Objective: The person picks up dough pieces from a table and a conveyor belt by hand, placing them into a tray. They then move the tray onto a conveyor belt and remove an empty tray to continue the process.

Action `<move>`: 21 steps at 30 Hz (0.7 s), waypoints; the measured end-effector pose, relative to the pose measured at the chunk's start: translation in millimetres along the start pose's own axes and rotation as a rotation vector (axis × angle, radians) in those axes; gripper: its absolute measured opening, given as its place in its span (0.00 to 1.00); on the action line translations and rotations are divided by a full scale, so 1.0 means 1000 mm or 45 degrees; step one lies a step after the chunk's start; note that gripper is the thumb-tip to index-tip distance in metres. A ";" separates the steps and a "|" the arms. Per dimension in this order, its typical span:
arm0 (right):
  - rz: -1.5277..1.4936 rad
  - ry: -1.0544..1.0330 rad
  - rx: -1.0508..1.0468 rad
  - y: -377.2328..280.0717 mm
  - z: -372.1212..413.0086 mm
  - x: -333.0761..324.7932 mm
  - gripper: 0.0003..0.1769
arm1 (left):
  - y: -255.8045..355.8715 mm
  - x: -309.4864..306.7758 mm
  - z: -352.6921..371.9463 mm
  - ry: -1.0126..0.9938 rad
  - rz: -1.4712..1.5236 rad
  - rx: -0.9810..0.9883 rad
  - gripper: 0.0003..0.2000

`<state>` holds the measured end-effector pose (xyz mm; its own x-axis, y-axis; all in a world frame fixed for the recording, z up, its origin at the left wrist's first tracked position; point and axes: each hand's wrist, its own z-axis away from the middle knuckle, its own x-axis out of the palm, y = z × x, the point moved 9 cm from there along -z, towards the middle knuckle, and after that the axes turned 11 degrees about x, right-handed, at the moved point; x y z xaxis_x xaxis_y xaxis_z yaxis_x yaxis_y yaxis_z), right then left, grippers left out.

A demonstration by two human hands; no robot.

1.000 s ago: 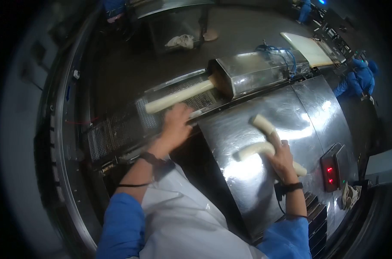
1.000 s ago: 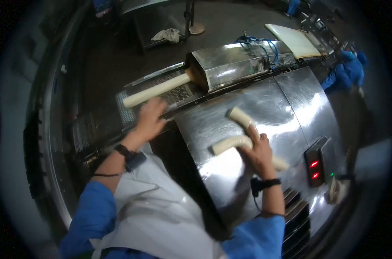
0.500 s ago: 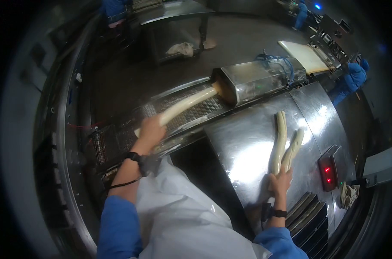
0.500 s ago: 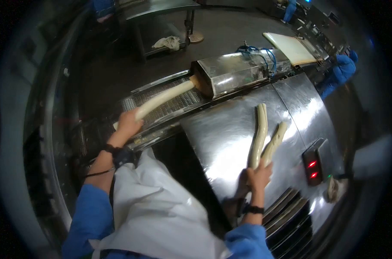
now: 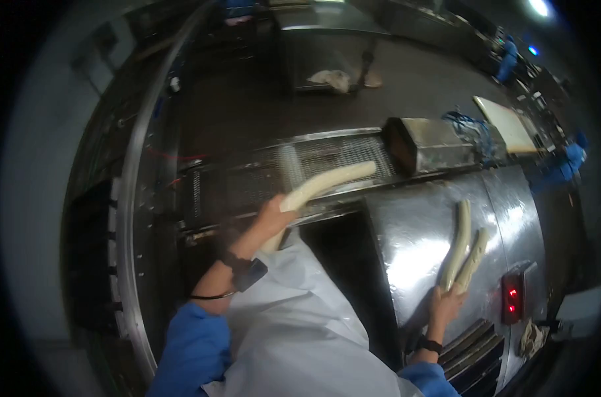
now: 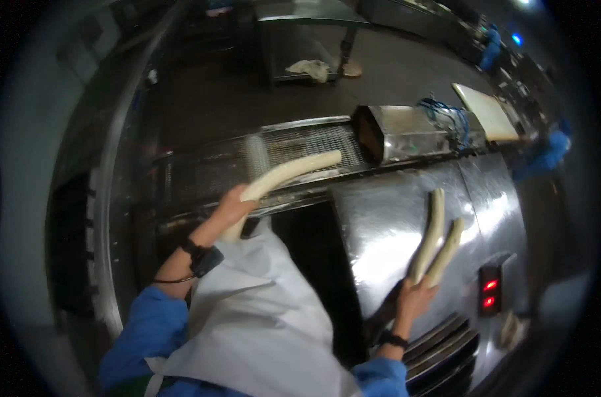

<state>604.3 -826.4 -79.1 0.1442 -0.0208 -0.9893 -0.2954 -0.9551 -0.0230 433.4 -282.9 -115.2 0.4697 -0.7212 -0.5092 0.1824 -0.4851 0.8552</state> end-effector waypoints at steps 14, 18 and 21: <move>-0.160 -0.357 -0.154 0.037 0.009 0.054 0.39 | 0.117 -0.305 0.361 1.732 0.315 0.103 0.10; -0.176 -0.242 -0.240 0.010 0.022 0.049 0.39 | 0.105 -0.329 0.505 2.277 -0.205 -0.225 0.11; -0.201 -0.194 -0.252 0.005 0.029 0.044 0.39 | 0.046 -0.350 0.610 2.283 -0.461 -0.860 0.16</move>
<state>581.9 -823.2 -127.1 0.0258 0.1627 -0.9863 -0.0886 -0.9824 -0.1644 -249.6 -354.9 43.7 0.4542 0.8226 -0.3422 0.4999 0.0826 0.8622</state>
